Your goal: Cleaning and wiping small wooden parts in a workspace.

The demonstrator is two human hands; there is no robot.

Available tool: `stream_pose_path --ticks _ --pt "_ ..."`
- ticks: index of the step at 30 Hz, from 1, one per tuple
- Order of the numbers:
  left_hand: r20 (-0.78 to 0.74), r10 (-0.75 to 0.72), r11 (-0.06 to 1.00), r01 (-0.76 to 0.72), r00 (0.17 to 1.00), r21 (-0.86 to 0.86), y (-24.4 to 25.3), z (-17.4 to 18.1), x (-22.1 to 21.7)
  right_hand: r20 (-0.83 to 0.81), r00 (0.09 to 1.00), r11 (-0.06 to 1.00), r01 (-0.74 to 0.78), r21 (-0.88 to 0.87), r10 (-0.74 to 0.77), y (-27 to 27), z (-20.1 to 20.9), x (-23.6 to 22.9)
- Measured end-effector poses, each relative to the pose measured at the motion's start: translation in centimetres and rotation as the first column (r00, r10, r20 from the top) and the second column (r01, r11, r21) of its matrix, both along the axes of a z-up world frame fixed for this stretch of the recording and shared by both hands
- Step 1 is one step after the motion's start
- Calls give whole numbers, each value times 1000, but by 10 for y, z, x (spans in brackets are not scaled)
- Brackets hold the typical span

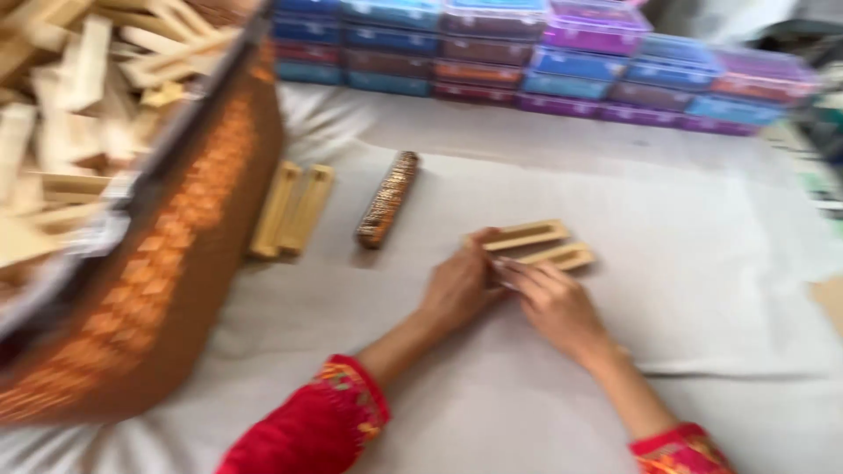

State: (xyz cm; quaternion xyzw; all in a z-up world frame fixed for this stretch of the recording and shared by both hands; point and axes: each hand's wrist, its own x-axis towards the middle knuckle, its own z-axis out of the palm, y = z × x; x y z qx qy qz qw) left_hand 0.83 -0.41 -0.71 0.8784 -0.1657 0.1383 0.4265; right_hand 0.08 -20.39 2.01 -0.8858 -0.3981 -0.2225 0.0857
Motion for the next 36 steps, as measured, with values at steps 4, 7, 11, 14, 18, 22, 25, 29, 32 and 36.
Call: stream_pose_path --ticks 4,7,11,14,18,22,25,29,32,36 --pt "-52 28 999 -26 998 30 4 14 -7 -25 998 994 53 97 -51 -31 -5 20" --pt "-81 -72 997 74 994 24 8 12 -8 -133 960 960 260 106 -245 -30 13 15" --pt "-33 -39 999 40 999 26 0 9 0 -199 962 958 225 176 -189 -16 12 4" --pt "-14 -48 999 48 999 24 -3 4 -5 -243 963 969 166 181 -120 -16 10 1" --pt "-50 -77 995 80 996 58 2 12 -4 -156 945 948 305 89 -289 -40 19 12" --pt "-40 -84 995 86 996 51 3 12 -5 -118 915 918 393 59 -385 -34 7 13" --pt "-31 -92 995 93 995 45 2 10 -5 -87 962 963 264 60 -258 -19 0 11" --pt "-37 -94 993 96 995 63 4 13 -3 -187 962 970 222 98 -201 -23 16 13" --pt "-49 -107 992 110 993 67 3 13 -4 -292 913 924 342 173 -284 -53 17 24" --pt "-147 -98 993 107 984 54 5 32 -12 -390 905 803 356 477 -170 -60 5 33"
